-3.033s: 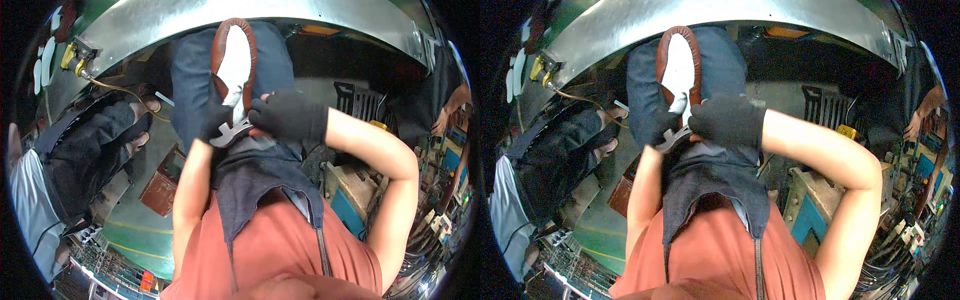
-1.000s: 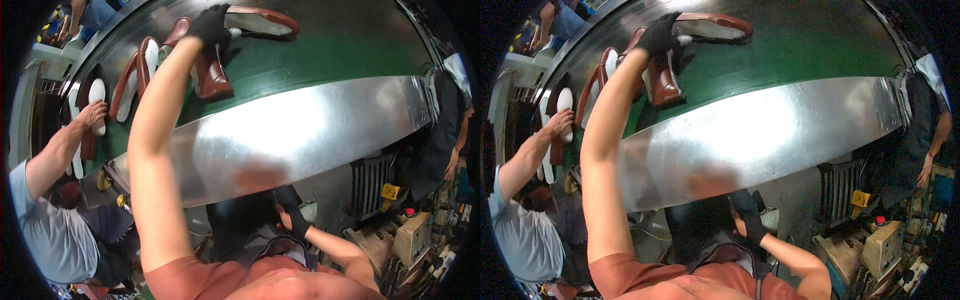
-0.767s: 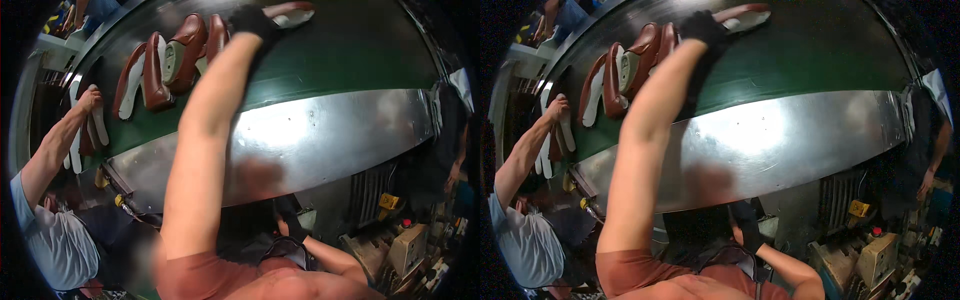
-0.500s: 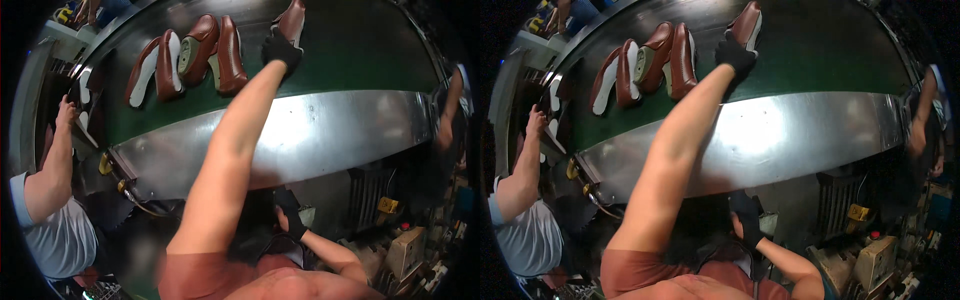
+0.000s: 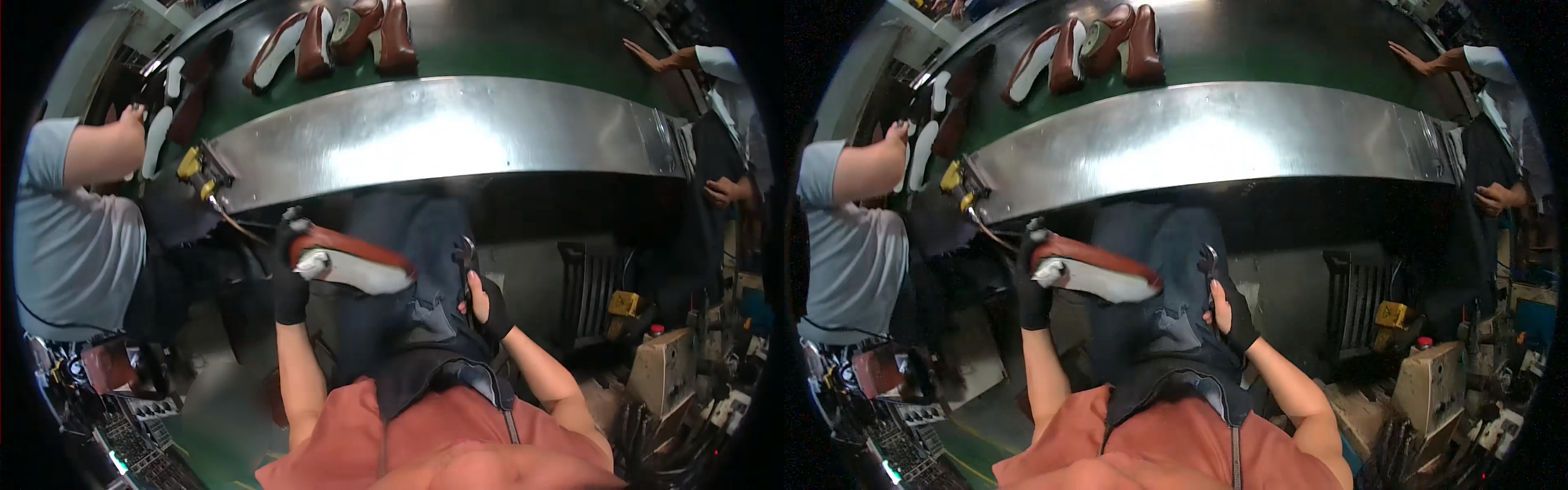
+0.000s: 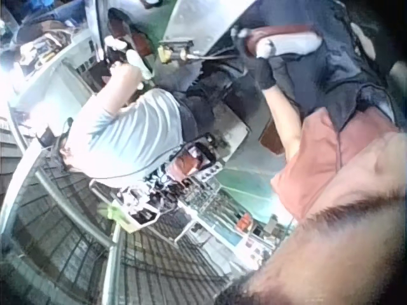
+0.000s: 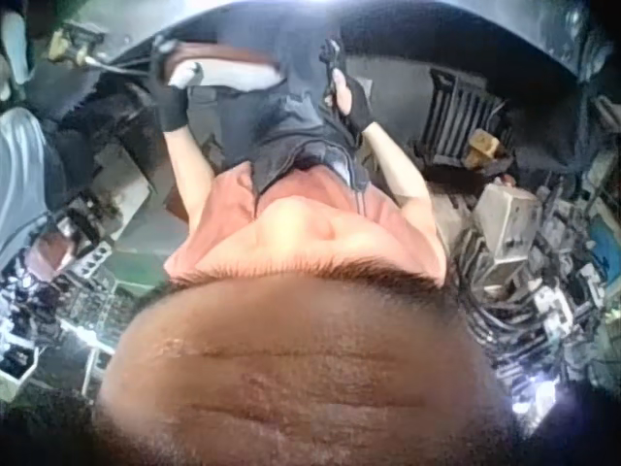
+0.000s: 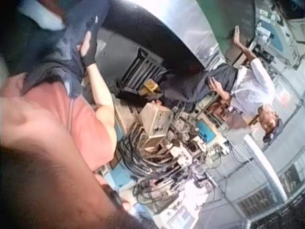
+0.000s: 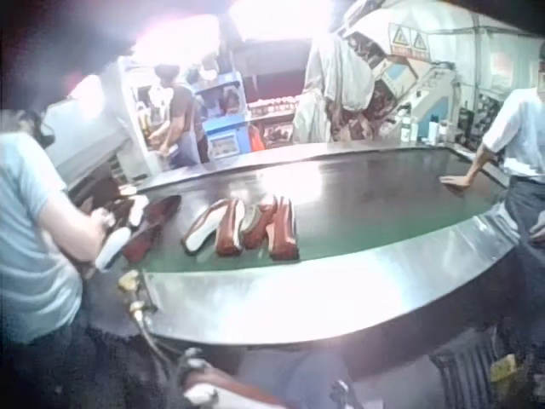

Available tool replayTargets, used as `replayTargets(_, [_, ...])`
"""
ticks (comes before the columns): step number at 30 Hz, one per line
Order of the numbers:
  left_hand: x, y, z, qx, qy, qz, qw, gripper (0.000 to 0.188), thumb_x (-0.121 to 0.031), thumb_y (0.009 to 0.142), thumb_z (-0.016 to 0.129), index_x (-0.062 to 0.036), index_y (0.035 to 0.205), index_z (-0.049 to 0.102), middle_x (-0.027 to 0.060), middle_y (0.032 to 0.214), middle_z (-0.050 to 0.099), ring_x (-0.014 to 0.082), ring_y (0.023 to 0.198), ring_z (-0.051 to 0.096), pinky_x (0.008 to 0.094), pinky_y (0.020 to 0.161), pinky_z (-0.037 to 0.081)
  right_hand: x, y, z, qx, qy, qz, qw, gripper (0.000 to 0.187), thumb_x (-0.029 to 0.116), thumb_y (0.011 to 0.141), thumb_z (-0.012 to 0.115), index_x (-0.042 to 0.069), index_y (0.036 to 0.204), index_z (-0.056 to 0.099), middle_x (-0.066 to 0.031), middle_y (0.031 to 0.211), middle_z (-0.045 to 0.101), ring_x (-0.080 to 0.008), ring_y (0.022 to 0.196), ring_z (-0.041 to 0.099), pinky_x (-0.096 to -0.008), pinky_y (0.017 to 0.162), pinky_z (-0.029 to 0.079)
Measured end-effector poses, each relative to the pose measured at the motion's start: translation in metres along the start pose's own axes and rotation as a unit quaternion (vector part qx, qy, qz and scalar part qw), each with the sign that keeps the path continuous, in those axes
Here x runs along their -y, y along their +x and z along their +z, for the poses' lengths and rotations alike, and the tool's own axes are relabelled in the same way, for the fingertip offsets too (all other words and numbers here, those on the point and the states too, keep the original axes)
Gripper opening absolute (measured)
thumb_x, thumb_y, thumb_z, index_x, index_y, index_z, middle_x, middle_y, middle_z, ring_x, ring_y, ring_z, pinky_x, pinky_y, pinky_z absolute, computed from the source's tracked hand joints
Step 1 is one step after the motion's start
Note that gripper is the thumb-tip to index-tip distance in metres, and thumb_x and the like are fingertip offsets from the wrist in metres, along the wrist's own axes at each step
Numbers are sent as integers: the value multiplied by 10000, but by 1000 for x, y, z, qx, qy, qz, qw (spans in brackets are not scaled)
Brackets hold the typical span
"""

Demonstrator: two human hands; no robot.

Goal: The person uses a pair of pliers to trim excess white material from the sole of a brown shoe. They repeatedly pick up shoes from a nearby surface, hold them on their lap, and scrape the edges of the soles before placing them back down.

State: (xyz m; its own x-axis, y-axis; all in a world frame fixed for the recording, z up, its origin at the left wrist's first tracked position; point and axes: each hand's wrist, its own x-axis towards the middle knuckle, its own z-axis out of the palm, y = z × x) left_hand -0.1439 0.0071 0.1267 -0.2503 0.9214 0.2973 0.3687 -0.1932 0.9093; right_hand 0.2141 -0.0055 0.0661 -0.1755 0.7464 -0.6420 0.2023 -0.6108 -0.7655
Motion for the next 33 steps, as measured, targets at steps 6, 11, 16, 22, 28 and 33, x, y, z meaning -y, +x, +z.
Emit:
replayTargets(6, [-50,-20,71,118,-90,-27,988,223,-27,754,648,-11,977,645,126,1056,629,268,1047,576,370,928,423,24,-63,5,95,9,-75,993,496,472,961,439,31,763,548,-17,618,527,-113,531,574,-255,505,446])
replayTargets(11, [-41,-5,103,110,-217,-105,964,443,-350,918,425,7,849,677,113,838,671,256,848,635,343,781,472,43,-92,23,254,-15,-66,965,501,423,1009,320,6,1105,582,-62,958,624,-108,849,561,-270,795,453])
replayTargets(16, [-47,-11,111,133,-204,-70,967,392,-336,854,489,4,847,683,106,893,667,248,870,622,349,832,464,51,-76,47,269,192,-31,943,500,402,1017,291,-12,1211,492,-118,1052,615,-174,889,594,-310,892,465])
replayTargets(22, [-52,-13,113,134,-164,23,977,335,-297,856,531,-4,847,691,102,922,662,249,951,606,376,889,445,60,-89,33,237,-22,-43,970,394,337,1010,351,17,1146,537,-87,900,616,-201,813,624,-327,799,484])
replayTargets(28, [-29,-5,114,119,-181,66,974,321,-320,868,521,-51,848,694,101,973,670,272,1013,596,389,960,407,14,-35,89,-19,-177,-381,907,231,150,933,434,-14,1023,569,-196,823,586,-351,738,565,-411,680,446])
replayTargets(33, [-65,-48,76,141,-137,-9,980,441,-372,929,367,-14,951,625,129,973,651,277,978,608,391,983,389,-12,-64,52,190,-251,-308,898,307,194,774,636,20,1019,574,-208,960,581,-379,913,580,-434,783,481])
